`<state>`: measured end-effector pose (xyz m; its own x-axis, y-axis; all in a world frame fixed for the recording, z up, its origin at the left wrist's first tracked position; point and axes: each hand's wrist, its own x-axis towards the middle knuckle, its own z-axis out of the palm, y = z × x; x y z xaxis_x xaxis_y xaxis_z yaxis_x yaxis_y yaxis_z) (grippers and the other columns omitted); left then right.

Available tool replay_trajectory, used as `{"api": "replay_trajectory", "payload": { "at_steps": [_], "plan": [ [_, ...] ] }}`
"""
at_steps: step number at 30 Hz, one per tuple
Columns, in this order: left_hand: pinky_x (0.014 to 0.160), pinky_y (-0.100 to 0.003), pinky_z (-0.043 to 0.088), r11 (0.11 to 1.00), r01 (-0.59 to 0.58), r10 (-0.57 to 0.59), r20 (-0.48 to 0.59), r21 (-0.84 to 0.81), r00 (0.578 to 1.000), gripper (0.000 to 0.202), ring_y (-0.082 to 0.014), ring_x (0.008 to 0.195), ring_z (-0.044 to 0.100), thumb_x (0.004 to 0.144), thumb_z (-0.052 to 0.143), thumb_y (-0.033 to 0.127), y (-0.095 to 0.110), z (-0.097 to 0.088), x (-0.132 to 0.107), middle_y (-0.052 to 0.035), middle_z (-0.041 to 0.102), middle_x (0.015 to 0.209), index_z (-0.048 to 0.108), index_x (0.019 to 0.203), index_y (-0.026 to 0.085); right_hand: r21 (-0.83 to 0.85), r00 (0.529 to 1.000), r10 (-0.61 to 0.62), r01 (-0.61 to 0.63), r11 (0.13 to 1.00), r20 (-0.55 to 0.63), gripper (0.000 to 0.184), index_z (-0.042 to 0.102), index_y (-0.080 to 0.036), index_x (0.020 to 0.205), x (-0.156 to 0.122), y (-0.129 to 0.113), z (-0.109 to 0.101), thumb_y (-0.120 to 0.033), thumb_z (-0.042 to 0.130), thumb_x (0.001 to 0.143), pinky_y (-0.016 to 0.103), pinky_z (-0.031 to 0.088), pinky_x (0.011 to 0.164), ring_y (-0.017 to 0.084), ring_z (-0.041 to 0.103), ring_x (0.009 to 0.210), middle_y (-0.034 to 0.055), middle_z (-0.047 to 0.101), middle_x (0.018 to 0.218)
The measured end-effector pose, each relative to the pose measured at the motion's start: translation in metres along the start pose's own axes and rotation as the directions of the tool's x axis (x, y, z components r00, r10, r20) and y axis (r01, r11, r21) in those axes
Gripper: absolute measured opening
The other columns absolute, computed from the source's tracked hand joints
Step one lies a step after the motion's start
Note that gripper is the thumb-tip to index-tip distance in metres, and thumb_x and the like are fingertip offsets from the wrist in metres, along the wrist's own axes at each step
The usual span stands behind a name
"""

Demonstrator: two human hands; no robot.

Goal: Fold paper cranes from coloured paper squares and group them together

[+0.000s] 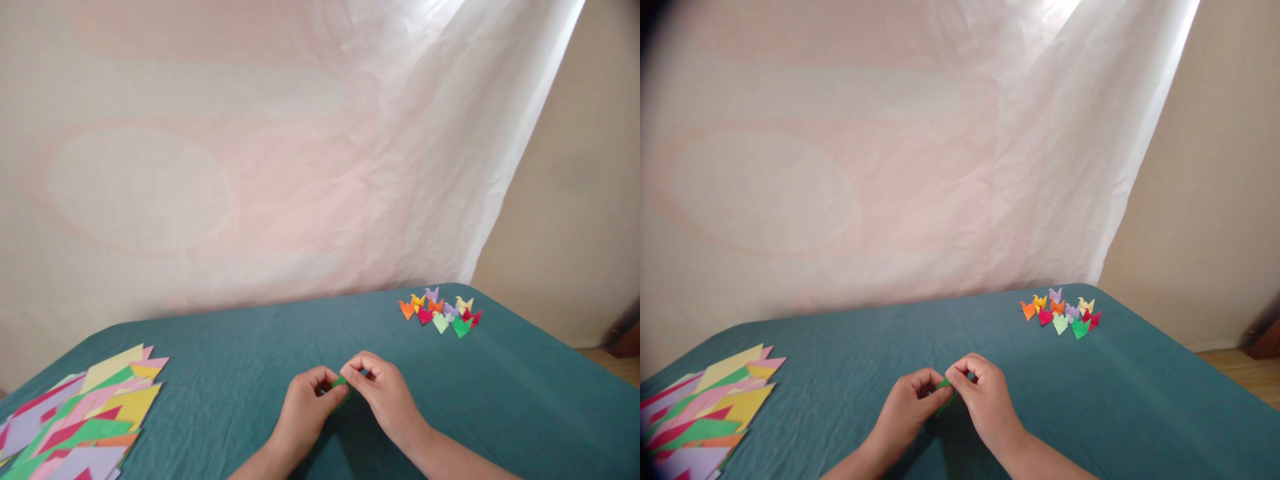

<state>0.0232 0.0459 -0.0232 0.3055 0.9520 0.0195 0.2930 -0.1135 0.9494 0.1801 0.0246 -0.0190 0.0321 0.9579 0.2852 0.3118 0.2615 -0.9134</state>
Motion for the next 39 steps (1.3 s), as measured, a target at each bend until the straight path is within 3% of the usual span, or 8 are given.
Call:
{"api": "replay_trajectory", "payload": {
  "at_steps": [5,8,15,20,29,34,37,39],
  "plan": [
    [0.051,-0.02,0.031,0.999,0.03,-0.029,-0.032,0.027,0.999,0.025,-0.0102,0.051,0.043,0.071,0.065,0.037,0.0,-0.001,0.001,0.0036,0.05,0.053,0.058,0.06,0.015,0.06,0.998,0.045,-0.048,0.997,0.048,0.025,0.066,-0.018,0.076,0.002,0.007,0.002,-0.039,0.056,0.085,0.024,0.042,0.065,0.017,0.059,0.073,0.0009,0.066,0.074],
    [0.049,-0.02,0.029,0.999,0.025,-0.023,-0.059,0.033,0.998,0.029,-0.0089,0.049,0.039,0.07,0.066,0.038,0.001,-0.001,0.002,0.0052,0.046,0.051,0.055,0.056,0.016,0.013,0.997,0.031,-0.032,0.999,0.075,0.024,0.062,-0.017,0.067,0.002,0.007,0.002,-0.037,0.061,0.081,0.023,0.04,0.062,0.016,0.056,0.069,-0.0006,0.061,0.069],
    [0.05,-0.021,0.034,0.999,0.036,-0.036,0.03,0.015,0.999,0.019,-0.0111,0.051,0.049,0.07,0.065,0.029,-0.001,0.001,-0.001,0.0026,0.055,0.053,0.057,0.059,0.015,-0.052,1.0,-0.024,0.025,0.998,0.011,0.031,0.051,-0.018,0.06,0.0,0.002,0.0,-0.035,0.053,0.086,0.022,0.033,0.057,0.013,0.046,0.062,-0.0033,0.047,0.061],
    [0.052,-0.022,0.041,0.993,0.085,-0.076,0.109,-0.078,0.991,0.018,-0.0127,0.05,0.056,0.072,0.062,0.03,0.002,0.003,-0.002,-0.0012,0.065,0.058,0.057,0.062,0.015,-0.038,0.998,0.046,-0.048,0.998,-0.03,0.033,0.052,-0.019,0.066,0.0,0.006,0.0,-0.041,0.047,0.089,0.023,0.034,0.056,0.014,0.045,0.059,-0.003,0.046,0.061],
    [0.053,-0.022,0.042,1.0,0.015,-0.015,0.077,-0.002,0.997,0.012,-0.0135,0.052,0.058,0.072,0.06,0.026,0.002,0.001,-0.002,0.0,0.063,0.056,0.062,0.069,0.015,-0.028,0.986,0.109,-0.113,0.993,-0.126,0.035,0.051,-0.019,0.072,0.007,0.013,-0.007,-0.046,0.041,0.091,0.023,0.032,0.052,0.013,0.04,0.054,-0.0055,0.039,0.057],
    [0.051,-0.023,0.043,0.985,0.063,-0.044,0.116,-0.163,0.992,0.032,-0.0151,0.054,0.06,0.079,0.058,0.043,0.003,-0.004,0.005,-0.0046,0.066,0.065,0.061,0.085,0.012,-0.052,0.999,0.029,-0.031,0.998,-0.039,0.032,0.049,-0.019,0.067,0.005,0.015,0.001,-0.041,0.047,0.089,0.022,0.034,0.056,0.013,0.043,0.06,-0.0043,0.044,0.061],
    [0.053,-0.023,0.043,0.988,0.077,-0.061,0.127,-0.131,0.99,0.031,-0.0134,0.05,0.056,0.078,0.06,0.042,0.002,-0.004,0.004,-0.004,0.063,0.056,0.062,0.073,0.011,-0.058,1.0,0.009,-0.009,0.998,-0.011,0.028,0.051,-0.018,0.068,0.002,0.015,0.005,-0.038,0.052,0.087,0.022,0.035,0.058,0.013,0.045,0.062,-0.0038,0.048,0.063],
    [0.054,-0.023,0.042,0.993,0.051,-0.046,0.052,-0.103,0.998,0.029,-0.0127,0.051,0.055,0.078,0.06,0.038,0.002,-0.005,0.003,-0.0033,0.063,0.054,0.062,0.068,0.012,-0.05,1.0,0.019,-0.019,0.999,0.013,0.026,0.054,-0.018,0.069,0.001,0.014,0.006,-0.037,0.053,0.086,0.021,0.035,0.058,0.013,0.047,0.063,-0.0031,0.051,0.065]
  ]
}}
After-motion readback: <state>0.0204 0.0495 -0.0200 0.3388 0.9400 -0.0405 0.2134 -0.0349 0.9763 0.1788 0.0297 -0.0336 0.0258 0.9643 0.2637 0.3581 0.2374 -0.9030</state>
